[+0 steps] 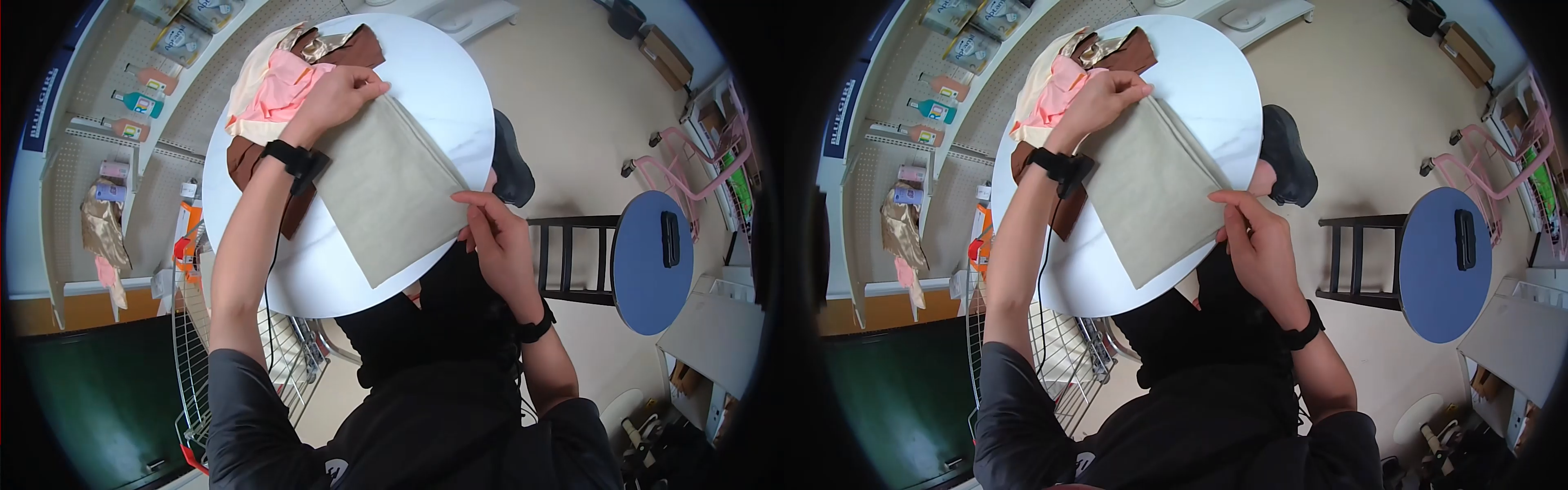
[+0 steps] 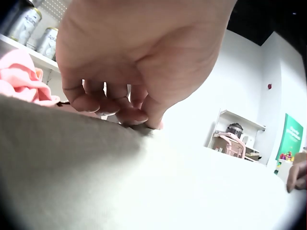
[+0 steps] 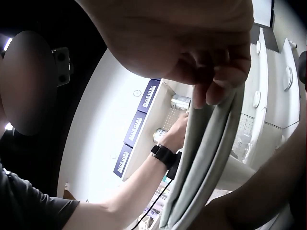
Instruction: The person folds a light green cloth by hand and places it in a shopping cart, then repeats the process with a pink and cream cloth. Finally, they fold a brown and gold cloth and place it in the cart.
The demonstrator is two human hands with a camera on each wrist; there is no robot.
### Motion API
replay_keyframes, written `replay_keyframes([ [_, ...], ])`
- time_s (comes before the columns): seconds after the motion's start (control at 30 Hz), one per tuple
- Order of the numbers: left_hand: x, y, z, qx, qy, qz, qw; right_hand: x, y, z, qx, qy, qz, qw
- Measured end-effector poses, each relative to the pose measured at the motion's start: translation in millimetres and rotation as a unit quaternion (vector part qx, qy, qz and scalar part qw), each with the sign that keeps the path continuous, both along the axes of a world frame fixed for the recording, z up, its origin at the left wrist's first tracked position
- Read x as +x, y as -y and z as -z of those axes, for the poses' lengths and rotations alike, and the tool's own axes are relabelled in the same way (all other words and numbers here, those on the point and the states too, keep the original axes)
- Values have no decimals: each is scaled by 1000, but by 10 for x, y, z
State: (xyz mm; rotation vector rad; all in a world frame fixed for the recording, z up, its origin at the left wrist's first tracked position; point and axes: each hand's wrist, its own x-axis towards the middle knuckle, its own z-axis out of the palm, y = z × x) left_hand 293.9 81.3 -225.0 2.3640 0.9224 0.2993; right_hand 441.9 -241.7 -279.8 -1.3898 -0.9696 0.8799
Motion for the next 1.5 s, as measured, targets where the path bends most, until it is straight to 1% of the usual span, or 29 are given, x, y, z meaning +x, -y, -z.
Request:
replay_keyframes([
  [0.03,39,18,68,22,-7,-1,1000,10,13,26,-7,15,2,1000],
  [0.13,90,17,201,-11,3,-10,1000,41,33,59,-15,53,1,998],
  [0.23,107,39,237,0,10,-21,1000,52,40,90,-18,61,-3,998],
  [0.37,108,66,226,-10,14,-30,999,37,32,103,-25,57,-4,998],
  [0.43,95,111,222,-19,11,-34,999,34,36,144,-20,74,-7,997],
  [0.53,-1,232,229,3,61,-27,998,80,61,169,-28,106,-11,994],
  [0.63,-229,590,-13,185,42,39,981,102,96,184,-29,145,-4,989],
  [0.73,-494,1089,-186,228,22,85,970,164,103,221,-20,169,34,985],
  [0.8,-647,1410,-183,238,-30,89,967,212,55,225,-13,178,72,981],
  [0.83,-715,1541,-199,199,-87,93,972,257,39,261,-19,186,58,981],
  [0.93,-862,1767,-82,166,-117,92,975,168,-72,205,-35,176,27,983],
  [0.97,-896,1788,-17,153,-137,92,974,139,-100,227,-48,180,2,983],
  [1.07,-917,1827,176,170,-130,89,973,50,-148,156,-75,200,11,977],
  [1.2,-898,1848,200,179,-139,100,969,6,-106,192,-64,100,7,993],
  [1.3,-872,1856,194,168,-142,113,969,1,-81,220,-63,132,0,989],
  [1.5,-818,1952,204,154,-130,140,969,6,-58,259,-57,139,-17,989],
])
